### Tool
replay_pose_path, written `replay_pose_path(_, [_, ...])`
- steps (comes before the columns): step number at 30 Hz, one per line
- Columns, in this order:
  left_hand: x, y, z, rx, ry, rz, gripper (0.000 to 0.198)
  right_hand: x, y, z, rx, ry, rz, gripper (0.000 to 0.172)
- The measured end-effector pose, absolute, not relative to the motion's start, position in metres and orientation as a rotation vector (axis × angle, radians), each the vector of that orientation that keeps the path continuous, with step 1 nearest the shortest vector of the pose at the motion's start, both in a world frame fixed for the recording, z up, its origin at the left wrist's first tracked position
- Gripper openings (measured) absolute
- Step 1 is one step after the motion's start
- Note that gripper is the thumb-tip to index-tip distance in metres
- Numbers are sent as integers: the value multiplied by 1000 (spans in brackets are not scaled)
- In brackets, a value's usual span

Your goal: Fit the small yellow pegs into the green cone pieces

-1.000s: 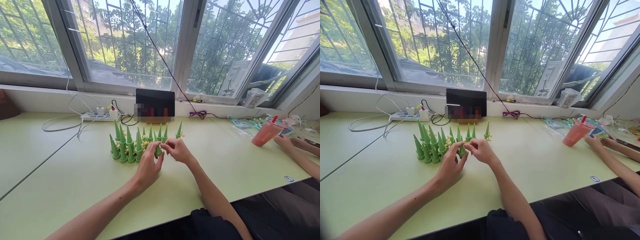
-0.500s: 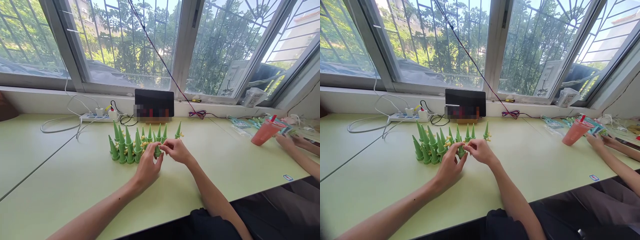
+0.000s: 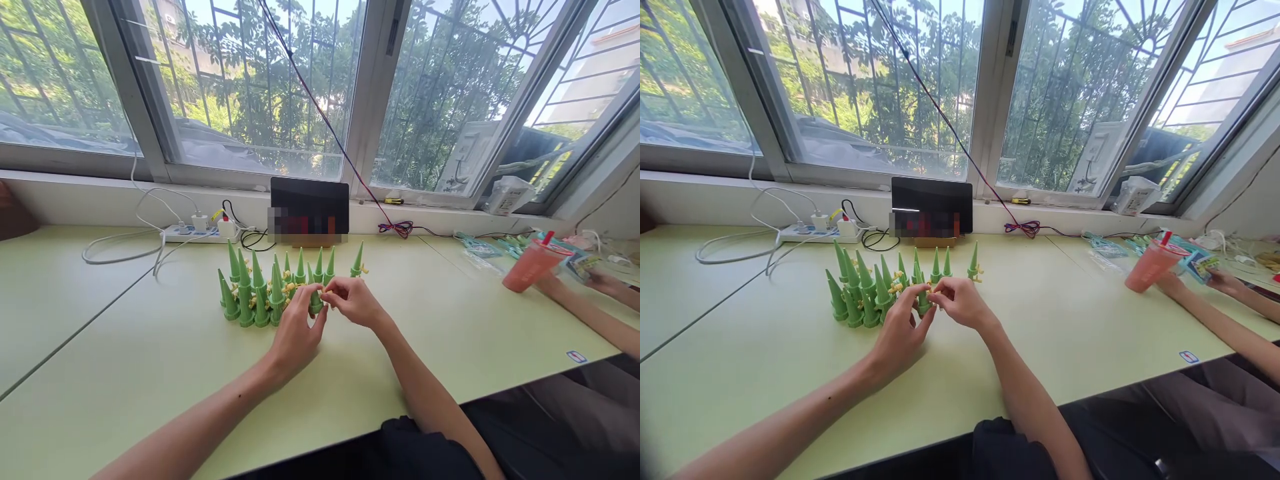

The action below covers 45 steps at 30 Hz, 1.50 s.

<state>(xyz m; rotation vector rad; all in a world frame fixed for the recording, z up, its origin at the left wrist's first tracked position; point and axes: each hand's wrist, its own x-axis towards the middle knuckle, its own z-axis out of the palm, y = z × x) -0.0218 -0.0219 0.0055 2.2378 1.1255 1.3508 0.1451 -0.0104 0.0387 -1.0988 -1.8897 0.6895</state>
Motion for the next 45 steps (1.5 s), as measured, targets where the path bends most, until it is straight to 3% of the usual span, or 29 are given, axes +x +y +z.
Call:
replay_pose_path(10, [-22, -22, 6, 2228, 1140, 1316, 29, 145, -10, 40, -1147, -1930, 612, 44])
replay_pose_path(20, [-22, -22, 5, 2245, 1167, 1328, 28, 145, -10, 38, -1090, -1890, 687, 24])
replay_pose_path(32, [-22, -23, 6, 2277, 1177, 1295, 31, 145, -10, 38, -1177, -1940, 585, 44])
replay_pose_path(45, [-22, -20, 5, 2242, 1183, 1287, 30, 145, -8, 34, -1120, -1921, 648, 29])
